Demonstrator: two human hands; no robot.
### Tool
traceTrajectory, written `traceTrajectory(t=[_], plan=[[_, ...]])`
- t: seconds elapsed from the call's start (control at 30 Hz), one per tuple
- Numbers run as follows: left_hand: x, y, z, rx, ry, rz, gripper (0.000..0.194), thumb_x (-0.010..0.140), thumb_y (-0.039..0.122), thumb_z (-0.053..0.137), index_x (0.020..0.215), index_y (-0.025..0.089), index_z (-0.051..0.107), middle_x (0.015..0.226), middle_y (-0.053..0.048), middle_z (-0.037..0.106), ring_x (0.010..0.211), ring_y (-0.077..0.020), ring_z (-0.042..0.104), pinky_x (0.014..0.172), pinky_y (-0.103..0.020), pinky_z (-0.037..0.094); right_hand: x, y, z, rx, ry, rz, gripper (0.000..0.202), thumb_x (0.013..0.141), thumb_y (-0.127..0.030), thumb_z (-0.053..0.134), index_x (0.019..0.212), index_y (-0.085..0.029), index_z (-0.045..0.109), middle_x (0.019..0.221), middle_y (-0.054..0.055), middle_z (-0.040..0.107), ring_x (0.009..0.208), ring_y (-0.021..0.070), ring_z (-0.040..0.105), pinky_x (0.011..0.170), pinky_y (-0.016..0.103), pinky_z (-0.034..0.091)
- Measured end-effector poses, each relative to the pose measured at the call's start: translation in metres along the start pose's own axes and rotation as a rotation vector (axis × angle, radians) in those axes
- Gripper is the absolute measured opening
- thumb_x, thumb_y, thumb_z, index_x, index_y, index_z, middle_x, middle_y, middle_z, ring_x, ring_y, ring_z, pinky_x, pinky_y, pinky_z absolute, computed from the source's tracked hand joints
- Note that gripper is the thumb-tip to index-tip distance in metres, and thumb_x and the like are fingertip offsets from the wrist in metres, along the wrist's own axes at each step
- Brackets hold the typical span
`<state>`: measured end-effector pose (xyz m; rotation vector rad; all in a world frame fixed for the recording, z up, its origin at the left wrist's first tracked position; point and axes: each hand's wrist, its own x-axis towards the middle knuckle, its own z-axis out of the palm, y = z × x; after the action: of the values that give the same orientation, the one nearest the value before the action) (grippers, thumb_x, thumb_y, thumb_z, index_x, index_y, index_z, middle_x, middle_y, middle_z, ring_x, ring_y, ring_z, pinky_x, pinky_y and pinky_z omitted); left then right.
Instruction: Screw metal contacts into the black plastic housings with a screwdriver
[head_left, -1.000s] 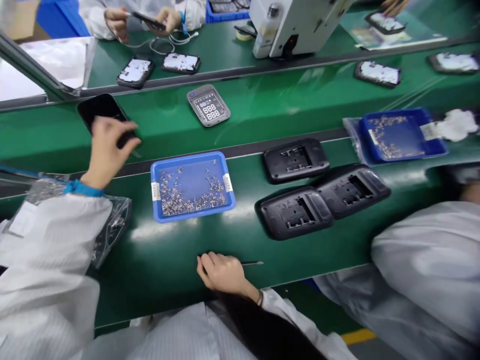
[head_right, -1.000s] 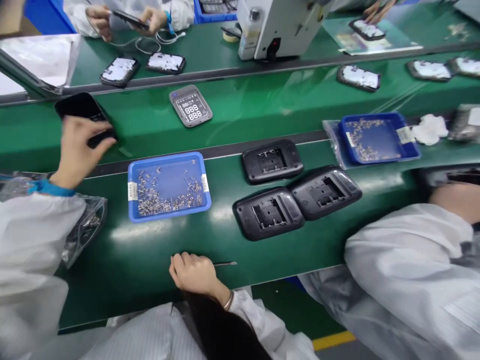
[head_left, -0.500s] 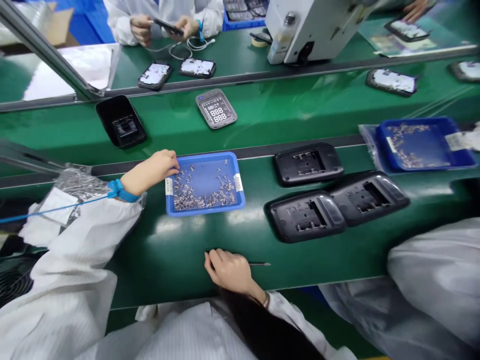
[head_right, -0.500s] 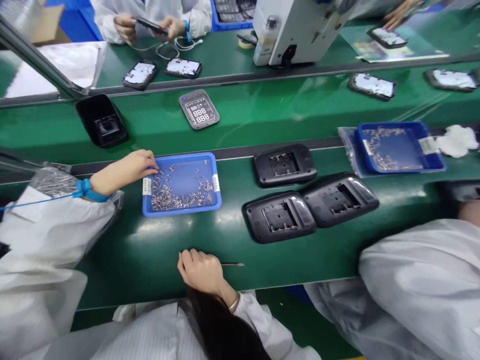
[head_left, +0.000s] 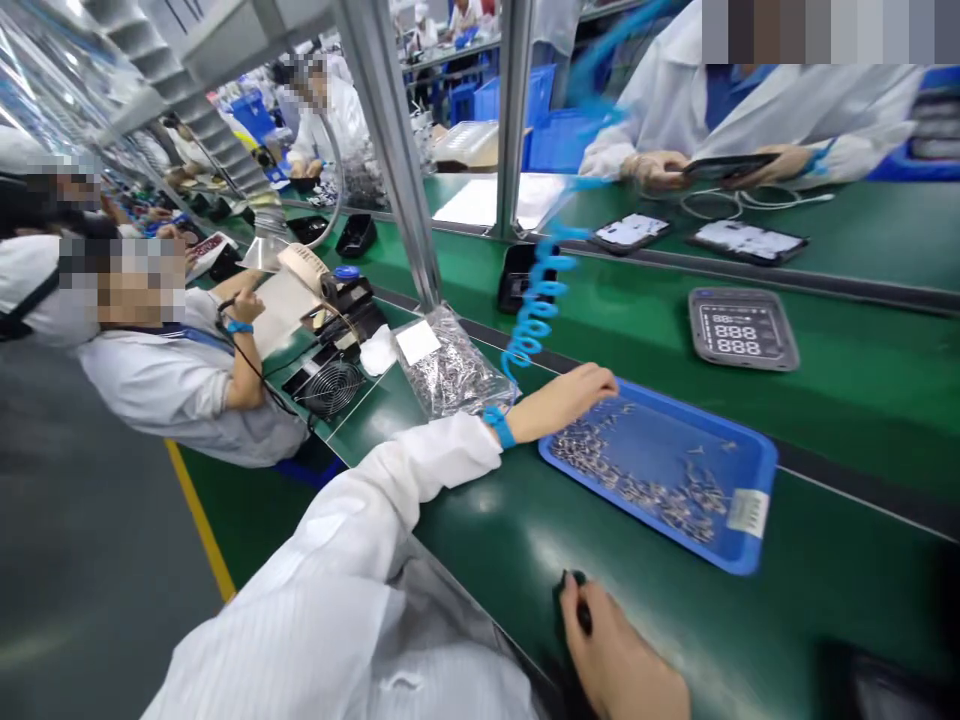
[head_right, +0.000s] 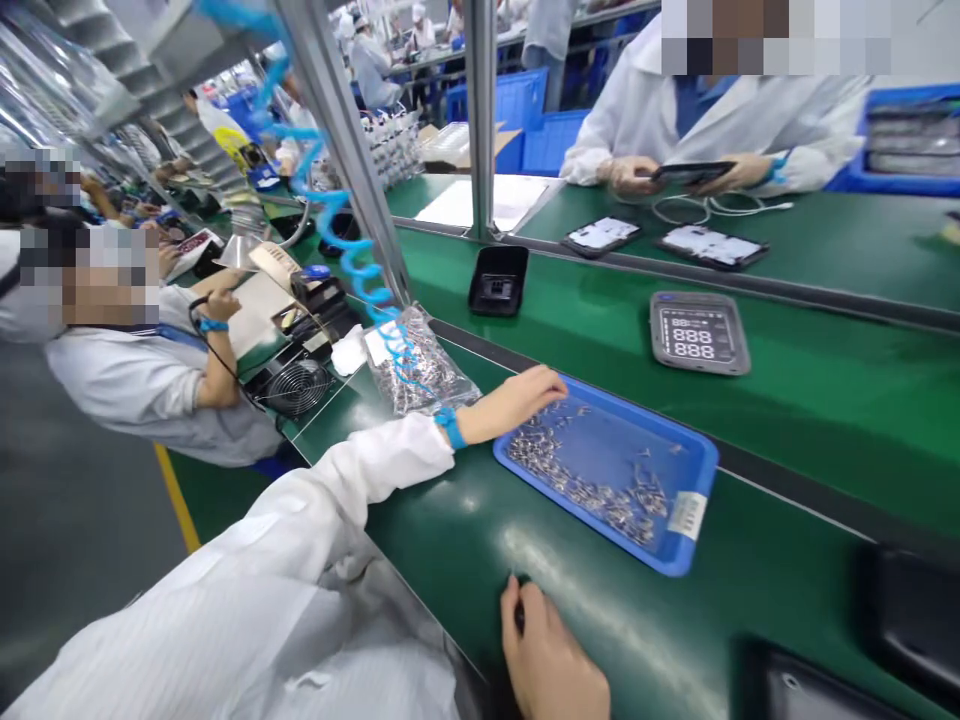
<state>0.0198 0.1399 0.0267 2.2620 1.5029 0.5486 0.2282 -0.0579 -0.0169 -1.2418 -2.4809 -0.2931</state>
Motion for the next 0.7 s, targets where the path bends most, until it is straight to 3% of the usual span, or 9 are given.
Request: traceTrajectory(t=[0.17, 0.33, 0.43, 0.6, 0.7], plan=[[0.026, -0.001, 0.019, -0.141, -0.037, 0.085, 0.025, 0.098, 0.027, 0.049, 0.113, 0.009, 0.058, 0.113, -0.015, 0.062, 0.111, -0.022, 0.058, 0.104, -0.033, 0.044, -0.002, -0.005, -0.002, -0.086, 0.04, 0.032, 0.033, 0.095, -0.031, 0.048, 0.065, -0.019, 0.057, 0.054, -0.004, 0.056, 0.037, 0.0101, 0.048, 0.042, 0.022, 0.019], [0.03, -0.012, 0.034, -0.136, -0.017, 0.14, 0.037, 0.103, 0.025, 0.033, 0.132, 0.008, 0.048, 0.122, -0.017, 0.06, 0.119, -0.0193, 0.056, 0.105, -0.031, 0.045, -0.005, -0.002, 0.007, -0.082, 0.074, -0.019, 0.027, 0.094, -0.027, 0.05, 0.069, -0.019, 0.058, 0.054, -0.005, 0.056, 0.039, 0.0098, 0.051, 0.041, 0.021, 0.023], [0.028, -0.015, 0.038, -0.112, -0.016, 0.137, 0.034, 0.103, 0.026, 0.031, 0.124, 0.011, 0.052, 0.12, -0.016, 0.06, 0.116, -0.0211, 0.058, 0.103, -0.034, 0.048, -0.01, 0.0, 0.015, 0.008, -0.019, 0.021, 0.026, 0.094, -0.027, 0.048, 0.073, -0.021, 0.061, 0.057, -0.004, 0.06, 0.039, 0.0097, 0.053, 0.039, 0.022, 0.021], [0.025, -0.004, 0.036, -0.04, -0.005, 0.118, 0.035, 0.101, 0.023, 0.037, 0.126, 0.003, 0.05, 0.121, -0.021, 0.057, 0.12, -0.0247, 0.056, 0.106, -0.036, 0.047, -0.008, 0.008, 0.015, 0.348, -0.323, 0.157, 0.031, 0.096, -0.037, 0.039, 0.08, -0.024, 0.062, 0.064, -0.002, 0.066, 0.043, 0.0125, 0.059, 0.039, 0.02, 0.028], [0.022, 0.005, 0.029, 0.01, -0.003, 0.092, 0.041, 0.1, 0.019, 0.037, 0.135, -0.001, 0.044, 0.128, -0.021, 0.055, 0.125, -0.0214, 0.054, 0.11, -0.032, 0.044, 0.001, 0.026, 0.006, 0.456, -0.356, 0.229, 0.037, 0.095, -0.045, 0.035, 0.082, -0.026, 0.063, 0.067, 0.002, 0.067, 0.046, 0.0139, 0.059, 0.042, 0.022, 0.032]])
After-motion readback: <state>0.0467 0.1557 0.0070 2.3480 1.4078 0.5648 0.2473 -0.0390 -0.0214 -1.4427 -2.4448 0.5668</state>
